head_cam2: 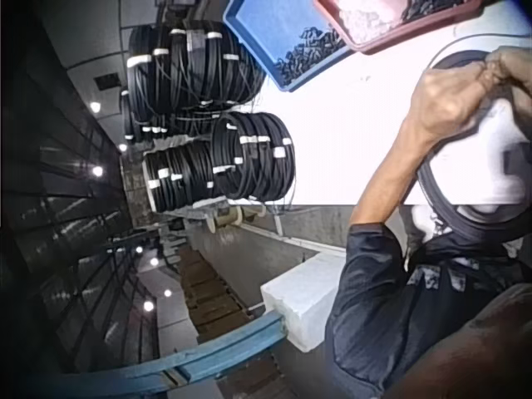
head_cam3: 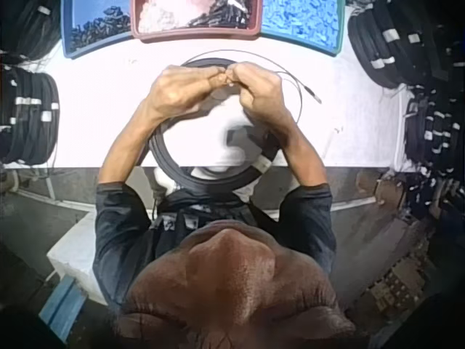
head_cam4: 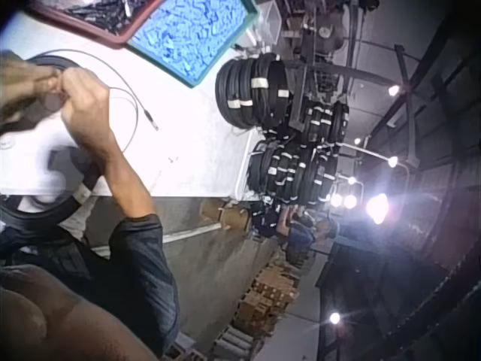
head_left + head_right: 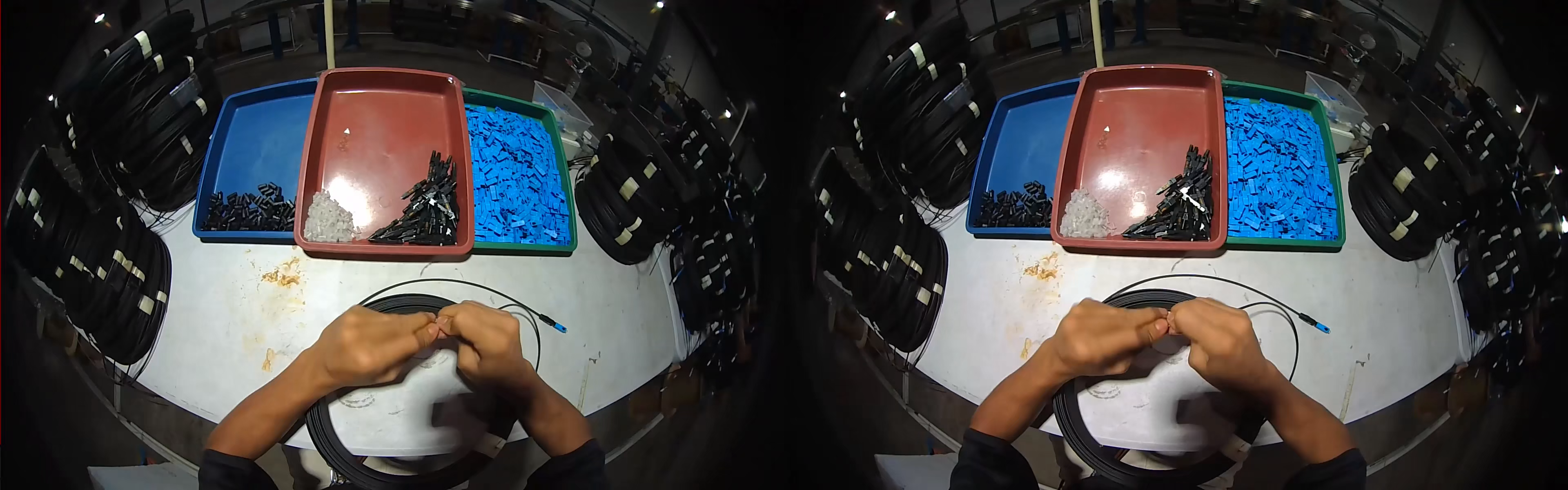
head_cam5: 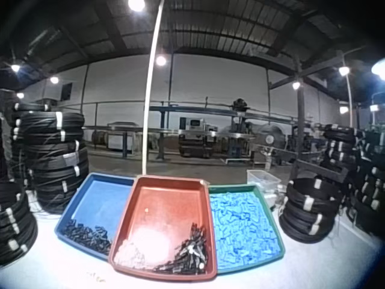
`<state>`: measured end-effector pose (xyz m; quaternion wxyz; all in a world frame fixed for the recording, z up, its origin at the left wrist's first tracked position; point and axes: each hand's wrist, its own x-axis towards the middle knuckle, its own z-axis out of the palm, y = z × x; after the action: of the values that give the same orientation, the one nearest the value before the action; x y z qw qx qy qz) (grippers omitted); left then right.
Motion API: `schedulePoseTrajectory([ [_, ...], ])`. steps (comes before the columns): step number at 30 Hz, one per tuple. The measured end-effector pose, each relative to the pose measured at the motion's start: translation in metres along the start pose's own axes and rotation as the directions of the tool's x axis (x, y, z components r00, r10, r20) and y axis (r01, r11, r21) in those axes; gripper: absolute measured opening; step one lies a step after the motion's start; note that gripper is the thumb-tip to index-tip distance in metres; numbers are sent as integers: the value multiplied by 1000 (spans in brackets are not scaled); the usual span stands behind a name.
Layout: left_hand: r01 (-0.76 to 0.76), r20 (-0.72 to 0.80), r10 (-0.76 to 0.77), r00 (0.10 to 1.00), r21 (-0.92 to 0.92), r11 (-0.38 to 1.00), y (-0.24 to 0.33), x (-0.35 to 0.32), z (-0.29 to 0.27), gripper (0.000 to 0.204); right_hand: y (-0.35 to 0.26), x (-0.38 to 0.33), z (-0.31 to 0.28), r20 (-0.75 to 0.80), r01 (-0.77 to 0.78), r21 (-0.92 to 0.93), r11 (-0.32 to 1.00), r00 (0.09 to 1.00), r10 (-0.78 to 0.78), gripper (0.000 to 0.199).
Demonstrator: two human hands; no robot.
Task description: The person assembles small plastic connectors onto electrical cables by hand.
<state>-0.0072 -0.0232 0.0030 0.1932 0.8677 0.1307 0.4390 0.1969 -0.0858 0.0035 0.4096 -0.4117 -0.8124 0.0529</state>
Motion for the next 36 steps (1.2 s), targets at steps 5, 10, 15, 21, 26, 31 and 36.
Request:
schedulePoseTrajectory([
  [5, -339, 130, 313, 941, 302, 891, -9, -6, -6, 19, 0, 3, 0, 199, -400, 375, 836, 916, 349, 15],
  [10, 530, 148, -511, 847, -304, 792, -2, -2, -2, 18, 5, 3, 1, -6, 136, -43, 990, 991, -137, 18],
  [15, 57, -21, -58, 998, -45, 997, -3, -2, 5, 17, 4, -1, -2, -6, 98, -47, 994, 995, -98, 15],
  [21, -303, 94, 289, 953, 235, 924, -11, -9, -6, 24, 3, 4, 2, 176, -289, 323, 901, 954, 243, 9],
  [26, 547, 196, -511, 837, -292, 785, -2, -3, -4, 18, 3, 6, -3, 32, 199, -146, 969, 980, -197, 13],
  [31, -77, 28, 75, 997, 75, 994, 2, -4, 3, 20, 0, -2, -3, 90, -281, 266, 922, 960, 266, 17],
  [36, -309, 108, 290, 951, 323, 895, -5, -11, -4, 28, 2, 3, -3, 245, -436, 370, 820, 897, 367, 11],
])
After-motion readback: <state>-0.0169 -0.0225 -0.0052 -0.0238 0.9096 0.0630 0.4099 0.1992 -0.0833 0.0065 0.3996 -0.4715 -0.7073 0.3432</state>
